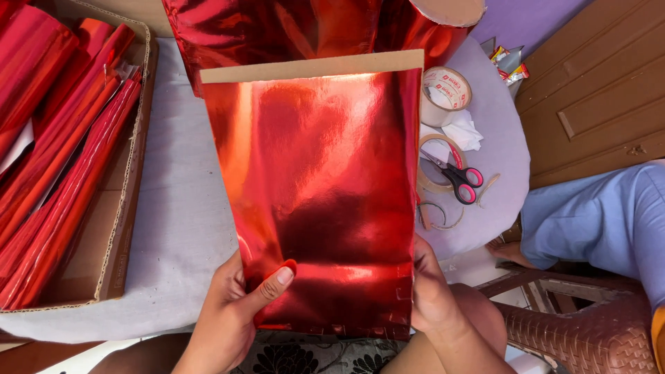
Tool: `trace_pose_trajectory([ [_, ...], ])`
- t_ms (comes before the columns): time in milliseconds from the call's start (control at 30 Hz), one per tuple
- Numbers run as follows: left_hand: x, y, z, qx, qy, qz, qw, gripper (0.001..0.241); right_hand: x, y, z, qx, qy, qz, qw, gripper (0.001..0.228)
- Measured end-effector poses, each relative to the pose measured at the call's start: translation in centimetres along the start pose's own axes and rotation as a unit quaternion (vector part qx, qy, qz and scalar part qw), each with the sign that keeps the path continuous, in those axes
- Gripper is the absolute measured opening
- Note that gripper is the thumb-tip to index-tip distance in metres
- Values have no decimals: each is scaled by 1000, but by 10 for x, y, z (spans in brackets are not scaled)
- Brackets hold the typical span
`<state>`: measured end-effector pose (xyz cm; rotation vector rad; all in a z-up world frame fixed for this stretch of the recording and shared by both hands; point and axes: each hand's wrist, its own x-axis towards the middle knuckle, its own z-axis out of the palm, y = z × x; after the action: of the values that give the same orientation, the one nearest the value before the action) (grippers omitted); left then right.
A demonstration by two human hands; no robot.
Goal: The person smooths the edges of a red metallic sheet with their fingers, then picks up a roll of clear tape, pulls out a length, and cuts it with scissors.
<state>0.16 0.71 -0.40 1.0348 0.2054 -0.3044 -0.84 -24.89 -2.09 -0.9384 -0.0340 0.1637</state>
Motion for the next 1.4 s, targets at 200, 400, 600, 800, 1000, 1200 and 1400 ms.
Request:
trace_pose_trajectory([
  [200, -5, 15, 12, -33, 29, -18, 999, 38, 3, 3, 7, -136, 56, -41, 988, 12],
  [400, -5, 24, 8, 49, 40, 4, 998, 37, 5, -23, -7, -420, 111, -108, 894, 34],
  [600, -7, 32, 7, 111, -5, 14, 994, 29, 10, -30, 13, -452, 26, -126, 883, 34],
  [800, -11, 37, 7, 77, 13, -10, 997, 30, 8, -31, 19, -490, 15, -165, 856, 33],
  [1000, -2, 39, 0, 22, -13, 55, 998, 37, 5, -28, 13, -457, -12, -94, 884, 39],
  [1200, 4, 58, 9, -112, 125, -20, 986, 41, 11, -37, 24, -588, 23, -158, 793, 26],
  [1400, 5, 54, 1, -116, 120, -38, 985, 37, 17, -36, 4, -669, -52, -157, 725, 18],
])
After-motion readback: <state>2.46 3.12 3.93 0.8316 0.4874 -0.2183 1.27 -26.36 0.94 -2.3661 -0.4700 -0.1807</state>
